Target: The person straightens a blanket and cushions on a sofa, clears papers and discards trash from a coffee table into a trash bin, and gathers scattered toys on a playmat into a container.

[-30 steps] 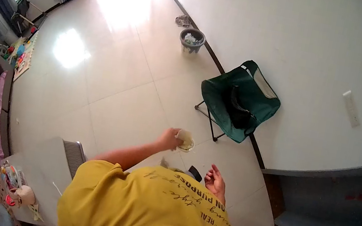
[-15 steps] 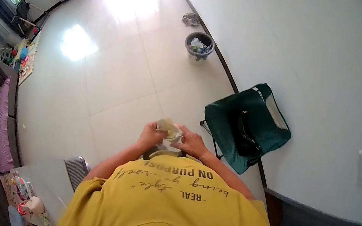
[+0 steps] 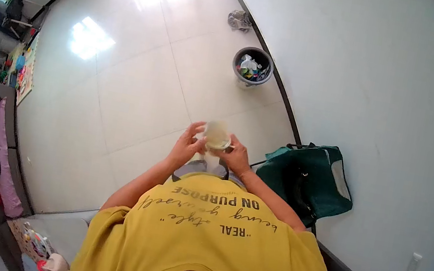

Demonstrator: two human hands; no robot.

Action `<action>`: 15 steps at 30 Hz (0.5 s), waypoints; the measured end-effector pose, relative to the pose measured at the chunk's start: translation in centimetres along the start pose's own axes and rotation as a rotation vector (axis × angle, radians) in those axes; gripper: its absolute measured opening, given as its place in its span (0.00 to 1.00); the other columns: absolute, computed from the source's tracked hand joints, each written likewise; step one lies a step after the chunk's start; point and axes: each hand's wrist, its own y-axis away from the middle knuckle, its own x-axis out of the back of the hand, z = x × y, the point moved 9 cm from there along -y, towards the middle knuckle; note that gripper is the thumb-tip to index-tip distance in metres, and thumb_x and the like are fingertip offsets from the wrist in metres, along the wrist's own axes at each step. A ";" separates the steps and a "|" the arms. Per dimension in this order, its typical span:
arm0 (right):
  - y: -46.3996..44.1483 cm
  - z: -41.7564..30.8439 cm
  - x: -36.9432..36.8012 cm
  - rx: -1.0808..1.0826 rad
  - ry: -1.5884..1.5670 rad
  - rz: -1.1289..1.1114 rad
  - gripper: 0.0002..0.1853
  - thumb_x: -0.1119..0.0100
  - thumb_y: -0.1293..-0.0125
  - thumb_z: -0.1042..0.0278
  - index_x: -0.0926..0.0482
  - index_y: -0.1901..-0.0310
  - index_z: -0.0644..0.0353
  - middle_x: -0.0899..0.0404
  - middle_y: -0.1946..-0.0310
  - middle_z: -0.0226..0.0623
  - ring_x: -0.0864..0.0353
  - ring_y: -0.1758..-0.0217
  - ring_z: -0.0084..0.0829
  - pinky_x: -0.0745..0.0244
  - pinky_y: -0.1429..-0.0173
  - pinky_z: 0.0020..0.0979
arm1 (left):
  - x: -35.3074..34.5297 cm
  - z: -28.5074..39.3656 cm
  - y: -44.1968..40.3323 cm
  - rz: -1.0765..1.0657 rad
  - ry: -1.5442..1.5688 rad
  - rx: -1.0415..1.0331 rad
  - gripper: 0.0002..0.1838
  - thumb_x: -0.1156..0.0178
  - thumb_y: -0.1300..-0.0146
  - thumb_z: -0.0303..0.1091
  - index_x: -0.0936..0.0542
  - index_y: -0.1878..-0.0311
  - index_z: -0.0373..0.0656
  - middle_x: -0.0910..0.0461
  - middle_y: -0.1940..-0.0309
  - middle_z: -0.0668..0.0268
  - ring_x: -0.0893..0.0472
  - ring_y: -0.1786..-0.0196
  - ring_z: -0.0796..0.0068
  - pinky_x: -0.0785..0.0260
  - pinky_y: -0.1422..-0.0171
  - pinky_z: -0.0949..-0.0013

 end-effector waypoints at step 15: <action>-33.9 19.3 16.5 -0.420 0.111 0.374 0.28 0.32 0.56 0.48 0.23 0.56 0.58 0.19 0.61 0.39 0.21 0.58 0.37 0.28 0.53 0.35 | 14.2 -8.0 -11.3 0.586 -0.047 0.393 0.16 0.50 0.38 0.27 0.32 0.46 0.36 0.23 0.63 0.58 0.23 0.70 0.75 0.27 0.66 0.73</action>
